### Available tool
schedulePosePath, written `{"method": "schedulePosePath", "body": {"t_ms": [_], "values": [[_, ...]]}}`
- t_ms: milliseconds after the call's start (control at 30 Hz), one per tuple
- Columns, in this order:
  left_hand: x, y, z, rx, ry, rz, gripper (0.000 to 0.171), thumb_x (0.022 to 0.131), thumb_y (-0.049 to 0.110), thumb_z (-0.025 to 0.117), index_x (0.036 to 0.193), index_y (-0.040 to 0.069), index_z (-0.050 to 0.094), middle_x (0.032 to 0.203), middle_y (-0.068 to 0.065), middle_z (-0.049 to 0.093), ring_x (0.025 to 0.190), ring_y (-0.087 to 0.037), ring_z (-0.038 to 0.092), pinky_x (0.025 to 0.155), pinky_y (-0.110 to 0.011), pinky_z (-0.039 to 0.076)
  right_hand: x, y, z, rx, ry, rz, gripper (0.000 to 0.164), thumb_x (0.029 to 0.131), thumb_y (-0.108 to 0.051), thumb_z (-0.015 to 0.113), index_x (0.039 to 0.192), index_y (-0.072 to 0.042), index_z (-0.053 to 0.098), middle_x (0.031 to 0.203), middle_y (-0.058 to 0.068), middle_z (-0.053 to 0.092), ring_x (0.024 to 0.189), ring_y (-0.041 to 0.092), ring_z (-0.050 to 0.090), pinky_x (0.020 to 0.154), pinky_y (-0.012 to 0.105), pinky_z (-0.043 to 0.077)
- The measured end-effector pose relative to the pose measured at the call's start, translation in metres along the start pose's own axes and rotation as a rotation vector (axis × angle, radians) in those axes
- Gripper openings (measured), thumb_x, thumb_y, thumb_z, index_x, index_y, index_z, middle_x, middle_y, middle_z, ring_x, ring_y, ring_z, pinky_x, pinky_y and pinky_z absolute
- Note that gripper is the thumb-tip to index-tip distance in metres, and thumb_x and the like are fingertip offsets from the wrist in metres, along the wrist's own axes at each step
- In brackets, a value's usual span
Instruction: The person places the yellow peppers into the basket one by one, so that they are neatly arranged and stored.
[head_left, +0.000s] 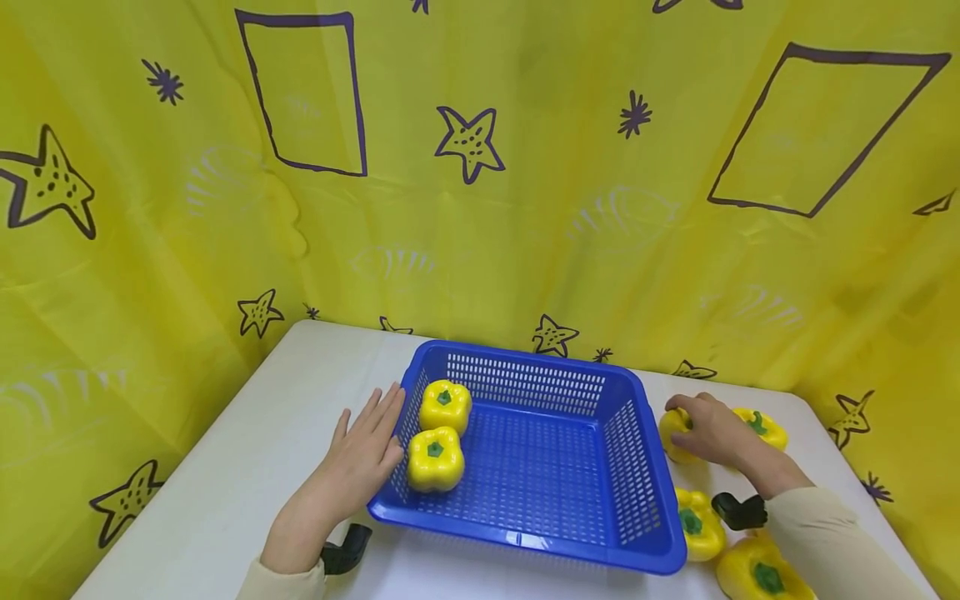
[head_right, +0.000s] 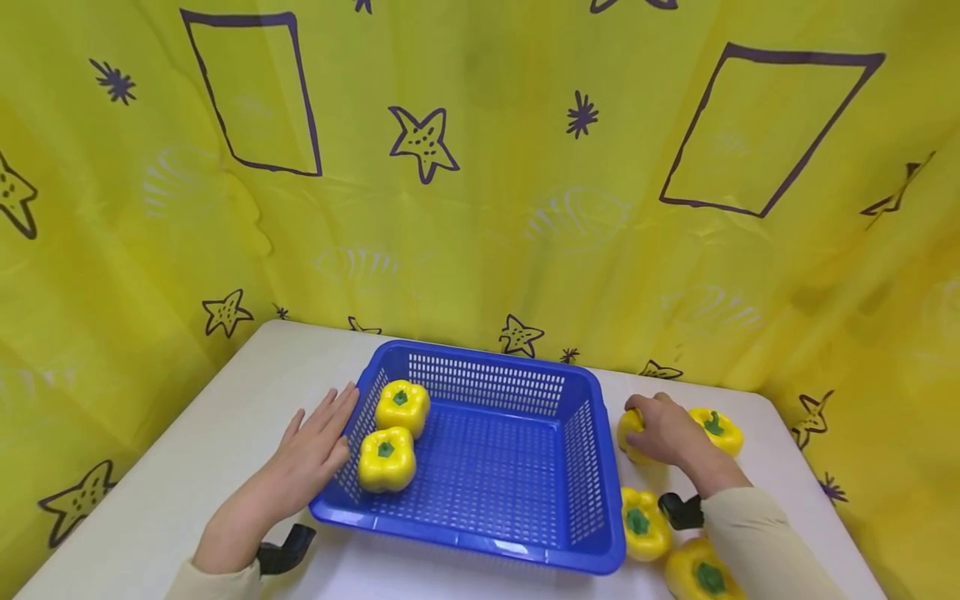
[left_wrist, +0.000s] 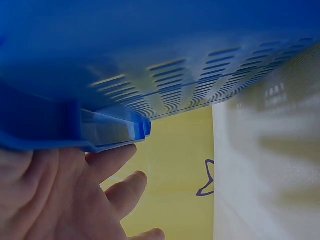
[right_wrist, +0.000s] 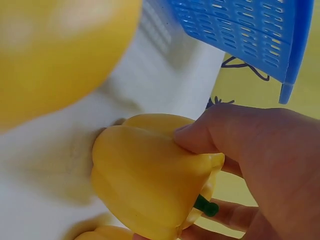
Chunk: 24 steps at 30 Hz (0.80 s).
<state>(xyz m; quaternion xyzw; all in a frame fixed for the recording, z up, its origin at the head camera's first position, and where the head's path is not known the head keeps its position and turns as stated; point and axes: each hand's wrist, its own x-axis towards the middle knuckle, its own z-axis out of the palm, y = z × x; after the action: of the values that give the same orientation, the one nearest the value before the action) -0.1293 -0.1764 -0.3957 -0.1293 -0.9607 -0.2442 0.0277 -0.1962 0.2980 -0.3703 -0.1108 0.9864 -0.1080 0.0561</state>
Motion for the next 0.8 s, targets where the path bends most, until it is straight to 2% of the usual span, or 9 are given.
{"method": "schedulePosePath", "body": {"t_ms": [200, 467, 700, 800], "values": [[0.000, -0.001, 0.001, 0.002, 0.000, 0.000, 0.063, 0.099, 0.020, 0.042, 0.158, 0.007, 0.023, 0.166, -0.009, 0.020, 0.153, -0.038, 0.015, 0.118, -0.071, 0.006, -0.002, 0.000, -0.001, 0.008, 0.033, -0.024, 0.044, 0.078, -0.013, 0.071, 0.118, 0.005, 0.061, 0.105, 0.029, 0.062, 0.088, 0.037, 0.060, 0.083, 0.059, 0.053], [-0.002, -0.002, 0.002, 0.014, 0.013, 0.002, 0.063, 0.099, 0.020, 0.043, 0.157, 0.006, 0.024, 0.165, -0.010, 0.022, 0.153, -0.038, 0.017, 0.117, -0.071, 0.007, -0.003, -0.006, -0.015, 0.013, 0.055, -0.017, 0.048, 0.080, -0.015, 0.072, 0.121, 0.005, 0.060, 0.110, 0.030, 0.062, 0.093, 0.039, 0.058, 0.085, 0.061, 0.051], [-0.001, -0.001, 0.002, 0.010, 0.026, 0.010, 0.063, 0.099, 0.019, 0.043, 0.157, 0.006, 0.024, 0.165, -0.010, 0.023, 0.153, -0.038, 0.017, 0.118, -0.071, 0.007, -0.006, -0.012, -0.026, 0.000, 0.091, -0.045, 0.050, 0.080, -0.015, 0.072, 0.124, 0.005, 0.059, 0.124, 0.039, 0.054, 0.105, 0.051, 0.057, 0.089, 0.066, 0.047], [-0.001, 0.000, 0.002, 0.008, 0.030, 0.010, 0.062, 0.099, 0.019, 0.042, 0.157, 0.006, 0.024, 0.165, -0.011, 0.023, 0.153, -0.038, 0.018, 0.118, -0.071, 0.006, -0.007, -0.015, -0.030, -0.001, 0.102, -0.060, 0.049, 0.080, -0.015, 0.072, 0.124, 0.004, 0.060, 0.125, 0.040, 0.052, 0.106, 0.052, 0.057, 0.088, 0.066, 0.048]]}}
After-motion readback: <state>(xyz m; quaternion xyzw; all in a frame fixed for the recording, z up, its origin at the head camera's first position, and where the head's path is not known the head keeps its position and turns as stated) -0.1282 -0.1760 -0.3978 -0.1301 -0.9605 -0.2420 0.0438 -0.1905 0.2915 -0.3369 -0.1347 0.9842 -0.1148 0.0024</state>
